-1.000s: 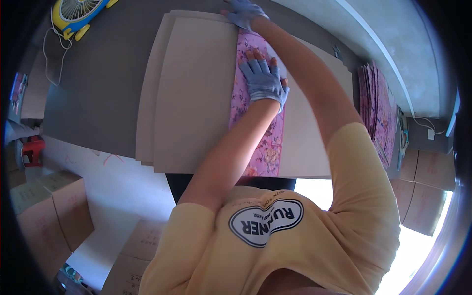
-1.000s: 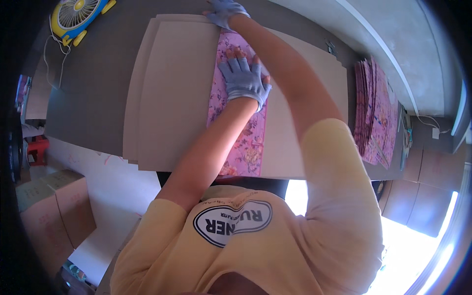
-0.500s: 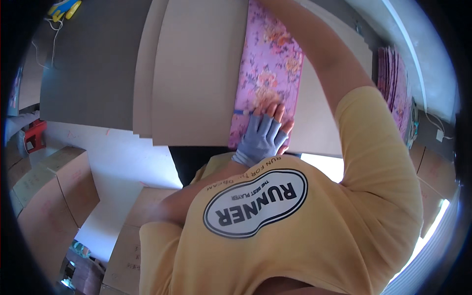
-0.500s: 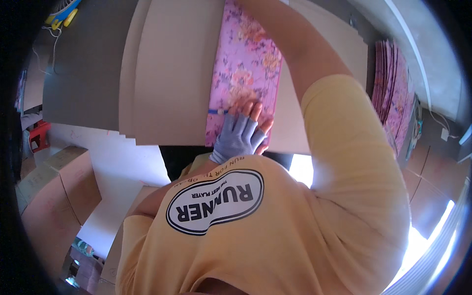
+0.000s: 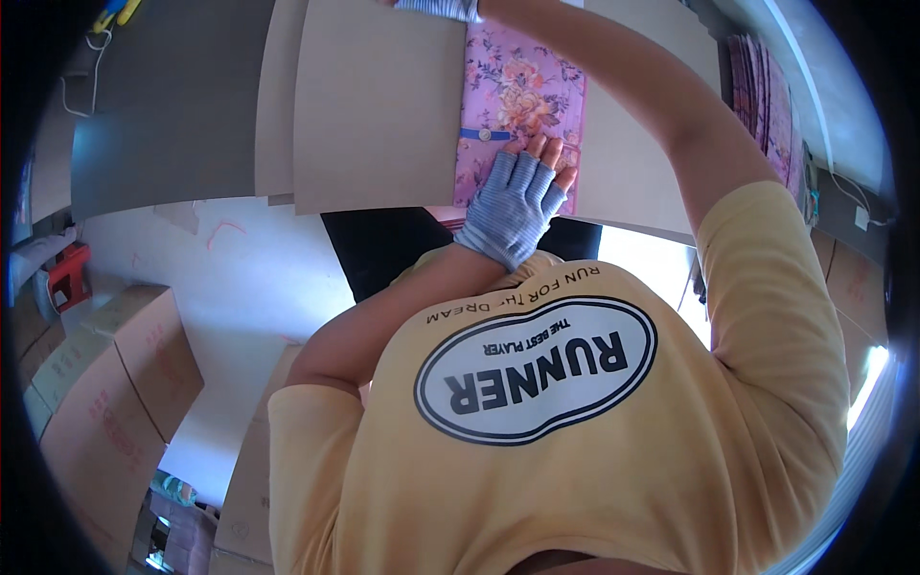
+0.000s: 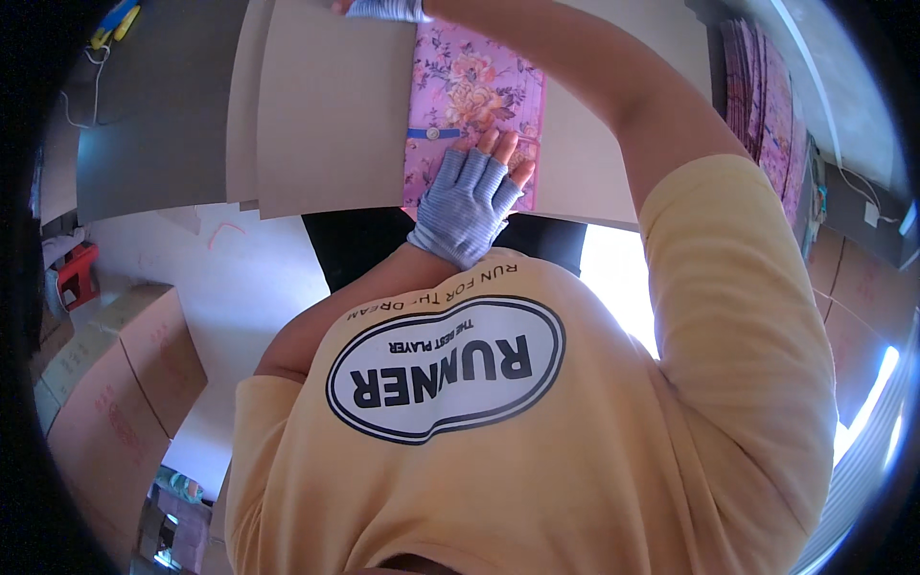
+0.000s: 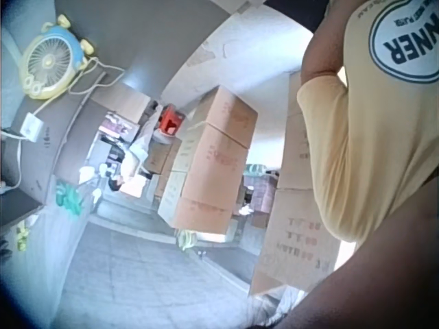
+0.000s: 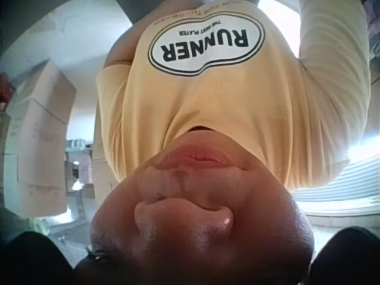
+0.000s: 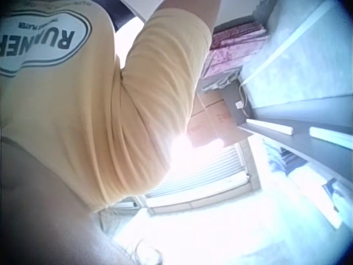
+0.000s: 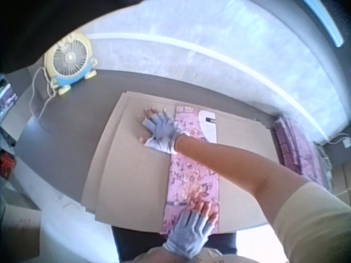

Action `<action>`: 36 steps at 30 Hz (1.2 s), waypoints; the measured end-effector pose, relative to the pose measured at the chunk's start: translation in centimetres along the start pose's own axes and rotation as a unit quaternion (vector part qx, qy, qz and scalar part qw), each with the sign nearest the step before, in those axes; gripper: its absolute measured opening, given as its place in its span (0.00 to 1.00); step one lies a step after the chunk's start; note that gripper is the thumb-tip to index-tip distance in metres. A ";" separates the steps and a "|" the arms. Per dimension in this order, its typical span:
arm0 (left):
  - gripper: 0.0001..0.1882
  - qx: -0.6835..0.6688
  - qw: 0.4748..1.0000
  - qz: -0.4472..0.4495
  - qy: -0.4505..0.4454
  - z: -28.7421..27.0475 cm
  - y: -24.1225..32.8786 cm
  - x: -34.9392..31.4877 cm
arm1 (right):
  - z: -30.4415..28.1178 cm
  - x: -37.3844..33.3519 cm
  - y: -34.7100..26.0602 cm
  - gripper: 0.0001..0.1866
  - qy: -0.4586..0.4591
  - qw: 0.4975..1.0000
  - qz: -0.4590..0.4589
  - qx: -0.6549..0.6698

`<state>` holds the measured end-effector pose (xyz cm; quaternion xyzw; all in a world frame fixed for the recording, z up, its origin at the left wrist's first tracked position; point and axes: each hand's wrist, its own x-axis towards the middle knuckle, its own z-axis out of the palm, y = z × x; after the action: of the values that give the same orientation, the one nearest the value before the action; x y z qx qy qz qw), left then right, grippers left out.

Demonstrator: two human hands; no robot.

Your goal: The person folds a stack of pink floral garments on a table. They repeatedly pick up a garment, fold it in half, and place it on a growing pile to the right. The process is continuous and repetitive throughout the clip.

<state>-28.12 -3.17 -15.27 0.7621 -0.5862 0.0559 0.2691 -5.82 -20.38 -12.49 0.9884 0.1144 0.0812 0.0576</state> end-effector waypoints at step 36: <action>0.15 -0.493 0.680 -0.531 -0.113 -10.6 -7.9 0.8 | -1.7 -1.3 -0.8 0.35 0.154 0.983 0.003 0.097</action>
<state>-18.09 2.48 -8.69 0.7029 -0.0517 -0.4799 0.5225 -7.48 -19.76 -11.15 0.9653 0.1266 0.2211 -0.0569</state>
